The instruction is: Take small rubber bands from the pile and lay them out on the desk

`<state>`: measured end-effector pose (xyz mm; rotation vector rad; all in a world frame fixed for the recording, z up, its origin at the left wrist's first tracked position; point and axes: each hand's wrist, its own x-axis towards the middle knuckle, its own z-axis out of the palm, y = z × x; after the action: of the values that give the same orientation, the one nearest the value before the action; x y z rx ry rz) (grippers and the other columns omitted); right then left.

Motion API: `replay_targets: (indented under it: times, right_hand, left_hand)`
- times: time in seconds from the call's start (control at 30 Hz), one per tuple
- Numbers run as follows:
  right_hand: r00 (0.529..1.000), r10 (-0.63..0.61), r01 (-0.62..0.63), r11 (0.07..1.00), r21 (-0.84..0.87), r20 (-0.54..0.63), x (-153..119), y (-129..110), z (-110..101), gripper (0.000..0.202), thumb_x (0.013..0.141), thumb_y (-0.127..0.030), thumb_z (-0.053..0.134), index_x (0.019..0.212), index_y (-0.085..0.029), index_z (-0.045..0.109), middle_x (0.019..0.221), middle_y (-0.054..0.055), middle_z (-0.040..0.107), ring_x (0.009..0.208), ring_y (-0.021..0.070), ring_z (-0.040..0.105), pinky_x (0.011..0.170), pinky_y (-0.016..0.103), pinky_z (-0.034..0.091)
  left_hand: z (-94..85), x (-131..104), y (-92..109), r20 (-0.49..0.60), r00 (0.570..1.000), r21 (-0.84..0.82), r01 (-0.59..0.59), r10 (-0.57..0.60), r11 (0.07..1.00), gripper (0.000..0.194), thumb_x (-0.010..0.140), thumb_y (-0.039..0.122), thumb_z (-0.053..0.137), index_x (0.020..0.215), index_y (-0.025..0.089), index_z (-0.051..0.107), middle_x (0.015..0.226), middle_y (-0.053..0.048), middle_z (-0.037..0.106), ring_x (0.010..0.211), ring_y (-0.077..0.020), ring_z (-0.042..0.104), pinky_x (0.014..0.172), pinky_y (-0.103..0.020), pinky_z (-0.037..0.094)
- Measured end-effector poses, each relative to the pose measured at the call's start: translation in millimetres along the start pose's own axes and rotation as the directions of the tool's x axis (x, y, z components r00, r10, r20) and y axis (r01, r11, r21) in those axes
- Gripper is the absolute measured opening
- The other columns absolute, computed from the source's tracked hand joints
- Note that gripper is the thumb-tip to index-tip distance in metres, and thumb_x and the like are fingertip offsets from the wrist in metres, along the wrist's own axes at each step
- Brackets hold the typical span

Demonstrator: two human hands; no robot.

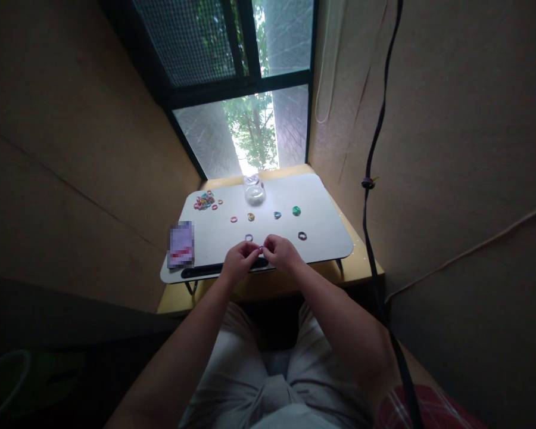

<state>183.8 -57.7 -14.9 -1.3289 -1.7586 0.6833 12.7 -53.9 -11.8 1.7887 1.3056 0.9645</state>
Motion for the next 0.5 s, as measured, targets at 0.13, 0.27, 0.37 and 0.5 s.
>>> replay_targets:
  times: [0.13, 0.27, 0.37, 0.5]
  right_hand:
    - [1.000, 0.010, -0.011, 0.999, -0.040, -0.012, -0.7, -3.5, -0.4, 0.013, 0.079, -0.027, 0.056, 0.069, -0.019, 0.052, 0.062, -0.003, 0.055, 0.056, 0.0106, 0.047, 0.054, 0.023, 0.033]
    - [1.000, -0.001, 0.000, 0.998, -0.055, -0.025, -1.6, -4.5, 0.6, 0.013, 0.079, -0.025, 0.055, 0.068, -0.019, 0.051, 0.062, -0.003, 0.055, 0.058, 0.0113, 0.047, 0.055, 0.023, 0.033]
    - [1.000, 0.002, -0.003, 0.998, -0.060, -0.016, -1.9, -4.0, 1.9, 0.012, 0.080, -0.024, 0.054, 0.070, -0.019, 0.051, 0.063, -0.002, 0.056, 0.059, 0.0117, 0.048, 0.056, 0.024, 0.033]
    - [1.000, -0.017, 0.016, 0.997, -0.070, -0.012, -1.2, -4.4, 2.2, 0.012, 0.082, -0.023, 0.052, 0.071, -0.020, 0.050, 0.066, -0.001, 0.056, 0.062, 0.0128, 0.049, 0.057, 0.024, 0.033]
  left_hand:
    - [-0.5, -0.6, 2.3, 0.018, 0.999, -0.025, -0.037, 0.037, 0.999, 0.025, 0.081, 0.041, 0.061, 0.088, 0.018, 0.069, 0.076, -0.002, 0.070, 0.067, -0.0132, 0.061, 0.064, -0.024, 0.045]
    - [-1.7, -1.0, 5.3, 0.016, 0.999, -0.003, -0.041, 0.041, 0.999, 0.026, 0.082, 0.042, 0.060, 0.086, 0.018, 0.069, 0.073, -0.002, 0.068, 0.065, -0.0134, 0.059, 0.062, -0.025, 0.044]
    - [-2.5, -1.9, 7.0, 0.011, 1.000, 0.017, -0.023, 0.023, 1.000, 0.027, 0.083, 0.042, 0.057, 0.083, 0.018, 0.068, 0.070, -0.001, 0.067, 0.063, -0.0137, 0.058, 0.060, -0.025, 0.043]
    - [-3.3, -3.6, 7.9, 0.006, 0.999, 0.048, -0.039, 0.038, 0.998, 0.026, 0.085, 0.041, 0.053, 0.081, 0.018, 0.064, 0.072, -0.002, 0.067, 0.064, -0.0143, 0.058, 0.061, -0.026, 0.042]
